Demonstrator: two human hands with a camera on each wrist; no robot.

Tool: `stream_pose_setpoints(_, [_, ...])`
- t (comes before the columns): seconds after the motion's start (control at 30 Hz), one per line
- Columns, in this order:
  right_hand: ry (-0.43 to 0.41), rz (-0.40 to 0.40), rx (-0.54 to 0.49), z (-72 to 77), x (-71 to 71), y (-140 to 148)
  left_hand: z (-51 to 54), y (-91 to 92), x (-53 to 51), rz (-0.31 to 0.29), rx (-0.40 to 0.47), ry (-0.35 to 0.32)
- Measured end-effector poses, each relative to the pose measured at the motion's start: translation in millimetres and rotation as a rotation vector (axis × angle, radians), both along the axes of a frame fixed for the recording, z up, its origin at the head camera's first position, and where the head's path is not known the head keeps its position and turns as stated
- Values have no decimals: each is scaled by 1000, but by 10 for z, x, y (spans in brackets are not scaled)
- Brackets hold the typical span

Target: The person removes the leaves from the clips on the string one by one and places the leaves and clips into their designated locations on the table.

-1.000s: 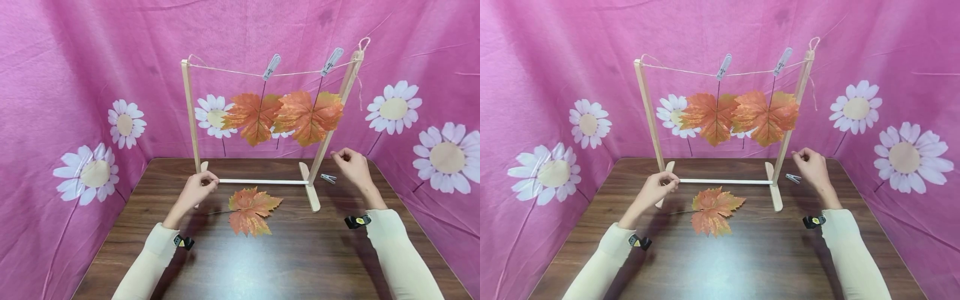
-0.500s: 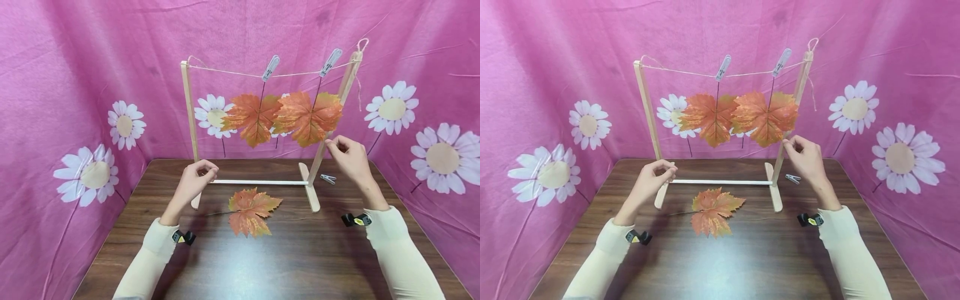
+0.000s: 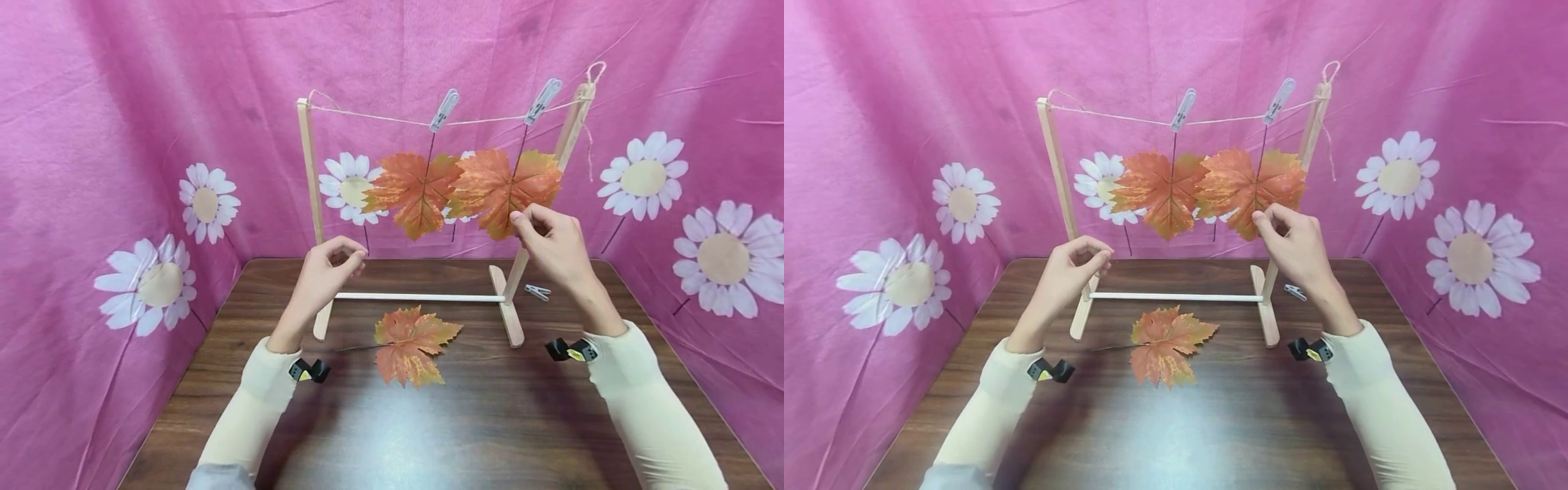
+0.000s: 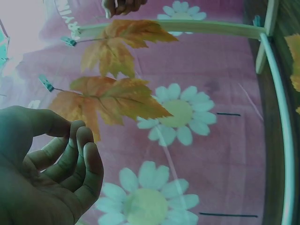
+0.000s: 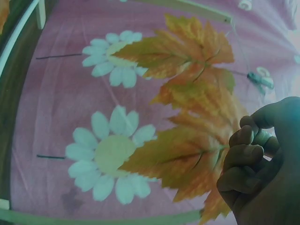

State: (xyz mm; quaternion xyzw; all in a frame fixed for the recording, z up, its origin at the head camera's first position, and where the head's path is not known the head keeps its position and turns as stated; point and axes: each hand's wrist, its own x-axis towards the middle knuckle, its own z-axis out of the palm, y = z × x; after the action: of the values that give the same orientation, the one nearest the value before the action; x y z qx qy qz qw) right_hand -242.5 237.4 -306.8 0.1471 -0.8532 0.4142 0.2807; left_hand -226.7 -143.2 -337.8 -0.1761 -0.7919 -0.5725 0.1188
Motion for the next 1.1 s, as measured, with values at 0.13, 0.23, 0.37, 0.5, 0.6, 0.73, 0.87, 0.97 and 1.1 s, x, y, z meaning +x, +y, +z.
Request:
stream_pose_setpoints(0.13, [12, 25, 13, 77, -2, -84, 94, 62, -16, -8, 10, 27])
stream_pose_setpoints(0.23, [9, 39, 19, 129, 1, -144, 161, 106, -32, -9, 20, 40])
stream_pose_setpoints(0.37, [-3, 46, 25, 196, 4, -229, 253, 166, -51, -12, 33, 56])
stream_pose_setpoints(0.5, [-22, 74, 25, 268, 3, -314, 333, 218, -73, -19, 46, 66])
stream_pose_setpoints(0.6, [-31, 109, 23, 323, -1, -373, 384, 254, -103, -24, 49, 86])
stream_pose_setpoints(0.73, [-19, 133, 44, 397, -9, -444, 458, 311, -143, -20, 49, 110])
stream_pose_setpoints(0.87, [17, 151, 64, 490, -24, -504, 549, 381, -192, -25, 72, 124])
stream_pose_setpoints(0.97, [33, 154, 76, 567, -30, -549, 621, 436, -234, -43, 108, 136])
stream_pose_setpoints(1.1, [37, 157, 90, 665, -52, -609, 699, 496, -279, -59, 129, 147])
